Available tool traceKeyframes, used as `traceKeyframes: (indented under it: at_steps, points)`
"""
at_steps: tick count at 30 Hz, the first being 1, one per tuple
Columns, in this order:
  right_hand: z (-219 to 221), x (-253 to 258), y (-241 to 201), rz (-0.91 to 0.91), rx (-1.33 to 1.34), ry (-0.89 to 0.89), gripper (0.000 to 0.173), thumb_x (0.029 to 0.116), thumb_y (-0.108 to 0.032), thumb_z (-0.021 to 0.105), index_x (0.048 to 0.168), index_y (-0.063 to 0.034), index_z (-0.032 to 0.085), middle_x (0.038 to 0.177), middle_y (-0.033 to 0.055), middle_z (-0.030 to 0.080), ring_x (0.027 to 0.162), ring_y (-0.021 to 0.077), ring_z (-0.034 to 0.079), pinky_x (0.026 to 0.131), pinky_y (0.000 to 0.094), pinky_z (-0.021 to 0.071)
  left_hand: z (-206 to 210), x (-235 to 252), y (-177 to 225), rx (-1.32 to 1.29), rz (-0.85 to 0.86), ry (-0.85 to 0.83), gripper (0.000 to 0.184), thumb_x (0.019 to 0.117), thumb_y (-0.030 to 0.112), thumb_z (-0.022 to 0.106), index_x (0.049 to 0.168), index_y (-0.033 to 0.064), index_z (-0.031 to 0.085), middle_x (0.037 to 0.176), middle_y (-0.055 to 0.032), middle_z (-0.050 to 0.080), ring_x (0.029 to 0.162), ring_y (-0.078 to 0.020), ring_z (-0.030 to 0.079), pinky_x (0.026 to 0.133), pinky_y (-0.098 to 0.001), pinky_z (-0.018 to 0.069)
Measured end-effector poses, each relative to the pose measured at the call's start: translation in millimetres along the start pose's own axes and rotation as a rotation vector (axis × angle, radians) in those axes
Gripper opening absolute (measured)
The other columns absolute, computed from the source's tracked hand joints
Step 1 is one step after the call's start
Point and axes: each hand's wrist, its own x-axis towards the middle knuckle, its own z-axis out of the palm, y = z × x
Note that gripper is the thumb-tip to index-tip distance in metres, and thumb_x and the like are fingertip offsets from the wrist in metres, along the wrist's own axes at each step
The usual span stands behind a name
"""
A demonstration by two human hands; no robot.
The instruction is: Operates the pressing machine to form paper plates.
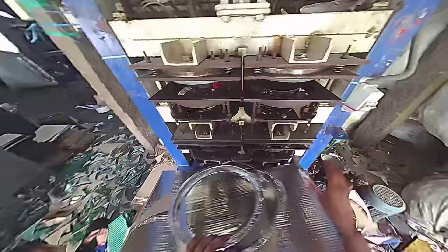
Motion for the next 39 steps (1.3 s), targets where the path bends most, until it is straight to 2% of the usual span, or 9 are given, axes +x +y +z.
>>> traceKeyframes:
  at_steps: [5,7,10,14,19,24,28,34,39]
  points:
    - [-2,-96,-49,-0.51,0.169,-0.134,0.051,0.099,-0.058,0.053,0.113,-0.0126,0.072,0.104,0.0071,0.077,0.098,0.0248,0.07,0.097,0.045,0.0461,30,57,3,-0.2,0.293,-0.002,0.018,0.1057,0.022,0.05,0.098,0.027,0.065,0.114,0.0072,0.068,0.116,-0.0105,0.058,0.107,-0.0297,0.0357]
    - [-20,-101,-26,-0.468,0.093,-0.027,0.034,0.0955,-0.038,0.066,0.093,-0.0052,0.076,0.083,0.0155,0.075,0.076,0.031,0.072,0.076,0.0484,0.055,41,83,11,-0.268,0.405,0.068,0.019,0.1084,0.021,0.048,0.117,0.0257,0.065,0.128,0.0093,0.065,0.131,-0.008,0.051,0.116,-0.0284,0.0296]
    - [-66,-104,-5,-0.204,0.22,0.149,0.038,0.0926,-0.041,0.074,0.1,-0.0043,0.065,0.094,0.0078,0.069,0.093,0.0111,0.066,0.088,0.0301,0.0529,63,119,30,-0.336,0.372,0.253,0.027,0.1101,0.027,0.046,0.132,0.0314,0.06,0.142,0.0149,0.055,0.144,-0.0042,0.036,0.124,-0.0309,0.0168]
    - [-106,-98,9,0.111,0.726,0.42,0.04,0.085,-0.041,0.08,0.12,-0.0371,0.061,0.117,-0.0311,0.068,0.109,-0.0115,0.063,0.095,0.0142,0.0537,126,151,28,-0.49,-0.08,0.093,0.054,0.0964,0.044,0.063,0.131,0.0027,0.066,0.14,-0.0253,0.06,0.135,-0.04,0.054,0.115,-0.0576,0.0368]
    - [-96,-122,41,0.026,0.851,0.079,0.029,0.0906,-0.039,0.075,0.119,-0.0451,0.07,0.113,-0.0285,0.071,0.101,-0.0134,0.065,0.086,0.0112,0.0558,182,117,-11,-0.664,-0.446,-0.805,0.057,0.1033,0.028,0.059,0.147,-0.0067,0.046,0.137,-0.029,0.059,0.129,-0.0393,0.058,0.112,-0.0528,0.0438]
    - [-59,-129,10,-0.239,0.642,-0.54,0.014,0.0864,-0.012,0.075,0.1,-0.0072,0.075,0.124,0.0091,0.073,0.119,0.0248,0.067,0.102,0.0441,0.0553,150,85,-19,-1.277,-1.088,-0.373,0.044,0.1123,0.018,0.019,0.147,-0.0052,0.035,0.132,-0.0123,0.058,0.115,-0.008,0.06,0.1,-0.0268,0.0506]
    - [-46,-102,-15,-0.08,0.553,-1.06,0.048,0.0862,-0.017,0.082,0.129,0.0001,0.067,0.126,0.0243,0.068,0.118,0.0417,0.065,0.103,0.0636,0.0472,164,77,-69,-1.513,-0.968,-0.216,0.082,0.1052,0.055,-0.003,0.157,-0.0036,0.02,0.149,-0.0184,0.053,0.13,-0.0224,0.059,0.103,-0.0379,0.051]
    - [31,51,13,-0.005,0.136,0.013,0.059,0.0892,-0.025,0.078,0.139,-0.0001,0.058,0.144,0.0235,0.057,0.131,0.0434,0.056,0.106,0.0614,0.0448,160,60,-66,-1.301,-1.003,-0.565,0.062,0.1006,0.009,0.049,0.158,0.0045,0.027,0.153,-0.0154,0.047,0.127,-0.0175,0.057,0.101,-0.0355,0.0512]
    - [71,128,43,-0.061,-0.133,0.048,0.087,0.0768,-0.029,0.091,0.144,0.0054,0.048,0.147,0.0304,0.05,0.134,0.05,0.05,0.105,0.0672,0.0407,171,54,-66,-1.169,-0.921,-0.59,0.054,0.0993,-0.004,0.051,0.152,-0.0008,0.04,0.152,-0.0189,0.049,0.132,-0.0197,0.055,0.109,-0.0343,0.0474]
